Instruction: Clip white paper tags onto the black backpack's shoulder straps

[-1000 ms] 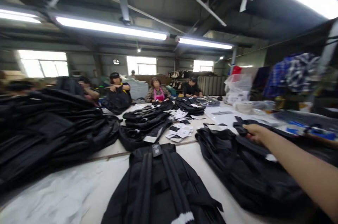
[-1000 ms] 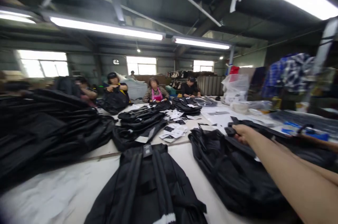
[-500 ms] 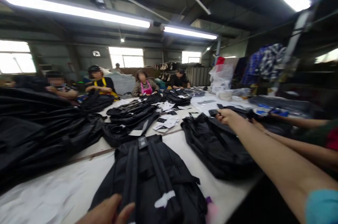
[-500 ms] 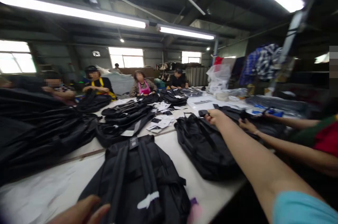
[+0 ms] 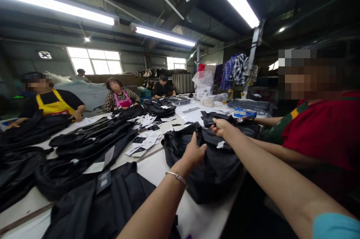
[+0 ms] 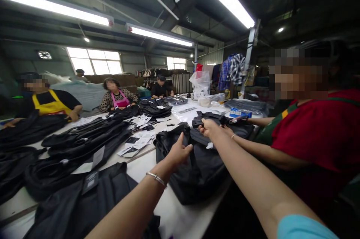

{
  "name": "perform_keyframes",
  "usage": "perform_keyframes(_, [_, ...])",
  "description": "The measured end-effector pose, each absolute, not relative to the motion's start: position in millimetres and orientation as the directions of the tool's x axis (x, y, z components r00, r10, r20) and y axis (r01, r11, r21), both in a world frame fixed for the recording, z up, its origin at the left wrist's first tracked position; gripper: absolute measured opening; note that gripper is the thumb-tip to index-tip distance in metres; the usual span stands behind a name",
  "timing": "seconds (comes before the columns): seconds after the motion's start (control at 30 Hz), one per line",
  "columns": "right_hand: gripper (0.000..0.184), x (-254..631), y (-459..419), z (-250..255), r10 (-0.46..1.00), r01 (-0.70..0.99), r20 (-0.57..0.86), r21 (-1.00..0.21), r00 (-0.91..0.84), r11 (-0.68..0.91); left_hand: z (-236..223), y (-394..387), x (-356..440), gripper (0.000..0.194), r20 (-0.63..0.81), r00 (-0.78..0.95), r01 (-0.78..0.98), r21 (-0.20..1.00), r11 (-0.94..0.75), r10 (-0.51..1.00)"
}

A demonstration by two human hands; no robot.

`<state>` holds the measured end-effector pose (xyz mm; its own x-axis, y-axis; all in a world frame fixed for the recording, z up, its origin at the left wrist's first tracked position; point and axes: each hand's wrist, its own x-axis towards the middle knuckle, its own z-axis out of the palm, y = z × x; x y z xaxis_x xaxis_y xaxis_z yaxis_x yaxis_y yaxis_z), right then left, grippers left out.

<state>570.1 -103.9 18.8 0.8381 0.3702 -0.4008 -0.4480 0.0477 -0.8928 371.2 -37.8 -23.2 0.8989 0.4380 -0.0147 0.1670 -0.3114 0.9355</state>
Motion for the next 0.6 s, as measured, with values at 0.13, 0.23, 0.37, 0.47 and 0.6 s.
perform_keyframes(0.13, [0.035,597,-113,7,0.318,-0.492,-0.448,-0.868,0.835,0.069,-38,-48,404,0.086,-0.041,0.922,0.142,0.961,-0.237,0.386])
perform_keyframes(0.23, [0.035,608,-119,-1,0.322,-0.503,-0.459,-0.862,0.828,0.066,-45,-51,417,0.085,-0.065,0.915,0.144,0.974,-0.172,0.399])
perform_keyframes(0.37, [0.033,611,-123,-2,0.347,-0.509,-0.464,-0.860,0.815,0.044,-49,-52,422,0.083,-0.105,0.902,0.163,0.981,-0.105,0.419])
perform_keyframes(0.47, [0.022,606,-123,2,0.380,-0.509,-0.462,-0.860,0.801,0.027,-50,-47,422,0.087,-0.093,0.889,0.154,0.983,-0.101,0.449])
perform_keyframes(0.6, [0.018,596,-122,7,0.439,-0.484,-0.431,-0.875,0.788,0.012,-46,-29,424,0.091,-0.076,0.884,0.154,0.979,-0.135,0.462])
